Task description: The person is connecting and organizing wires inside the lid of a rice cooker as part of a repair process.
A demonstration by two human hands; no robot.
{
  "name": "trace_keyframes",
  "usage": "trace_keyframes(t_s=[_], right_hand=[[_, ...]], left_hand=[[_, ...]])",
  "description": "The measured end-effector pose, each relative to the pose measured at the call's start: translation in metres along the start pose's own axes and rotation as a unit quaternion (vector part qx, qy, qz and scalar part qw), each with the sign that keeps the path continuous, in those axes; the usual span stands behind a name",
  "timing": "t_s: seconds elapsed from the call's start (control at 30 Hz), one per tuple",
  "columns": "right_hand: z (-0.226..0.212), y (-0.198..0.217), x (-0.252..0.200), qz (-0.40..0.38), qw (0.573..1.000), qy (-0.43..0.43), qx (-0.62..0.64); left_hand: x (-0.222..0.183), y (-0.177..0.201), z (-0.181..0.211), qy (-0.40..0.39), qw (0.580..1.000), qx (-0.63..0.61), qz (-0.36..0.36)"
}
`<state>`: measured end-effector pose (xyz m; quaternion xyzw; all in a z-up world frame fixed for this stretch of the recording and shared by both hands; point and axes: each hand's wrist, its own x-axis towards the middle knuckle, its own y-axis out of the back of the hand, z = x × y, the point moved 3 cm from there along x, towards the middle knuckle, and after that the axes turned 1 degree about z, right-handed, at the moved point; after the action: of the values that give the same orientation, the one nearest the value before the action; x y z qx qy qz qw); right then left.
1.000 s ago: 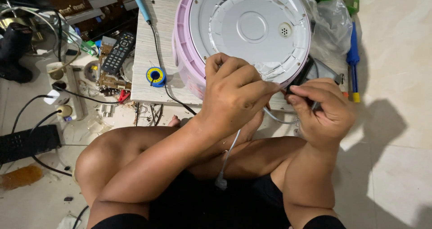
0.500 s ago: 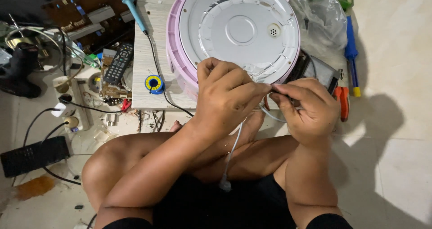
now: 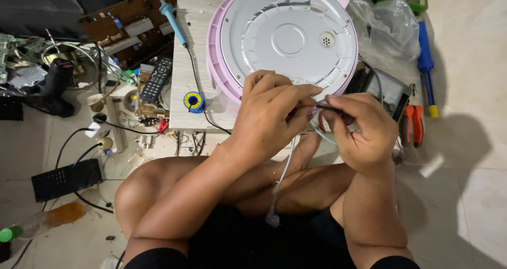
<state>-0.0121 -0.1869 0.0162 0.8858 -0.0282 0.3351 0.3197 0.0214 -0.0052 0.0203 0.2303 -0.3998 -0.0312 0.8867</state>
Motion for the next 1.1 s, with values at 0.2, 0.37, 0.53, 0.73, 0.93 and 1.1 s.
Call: trace_keyframes(t_s=[0.2,0.37,0.53,0.73,0.93,1.1], right_hand=[[0.001,-0.003,0.001,0.009,0.999,0.024,-0.024],[0.004,-0.005,0.001,0.004,1.000,-0.003,-0.009],[0.007,-0.009,0.001,-0.006,1.000,-0.016,-0.008],[0.008,-0.011,0.001,-0.001,1.000,0.007,-0.006],[0.005,-0.014,0.004,-0.011,0.998,0.059,-0.024],[0.005,-0.015,0.001,0.007,0.998,0.058,-0.030]], left_hand=[[0.000,0.004,0.001,-0.016,1.000,0.010,0.000],[0.012,0.039,0.001,-0.007,0.999,0.013,-0.035],[0.014,0.062,-0.003,0.004,0.998,0.046,-0.032],[0.010,0.093,-0.013,0.029,0.995,0.082,0.049],[-0.006,0.112,-0.028,0.119,0.968,0.215,0.041],[0.006,0.083,-0.010,-0.014,0.990,0.130,-0.057]])
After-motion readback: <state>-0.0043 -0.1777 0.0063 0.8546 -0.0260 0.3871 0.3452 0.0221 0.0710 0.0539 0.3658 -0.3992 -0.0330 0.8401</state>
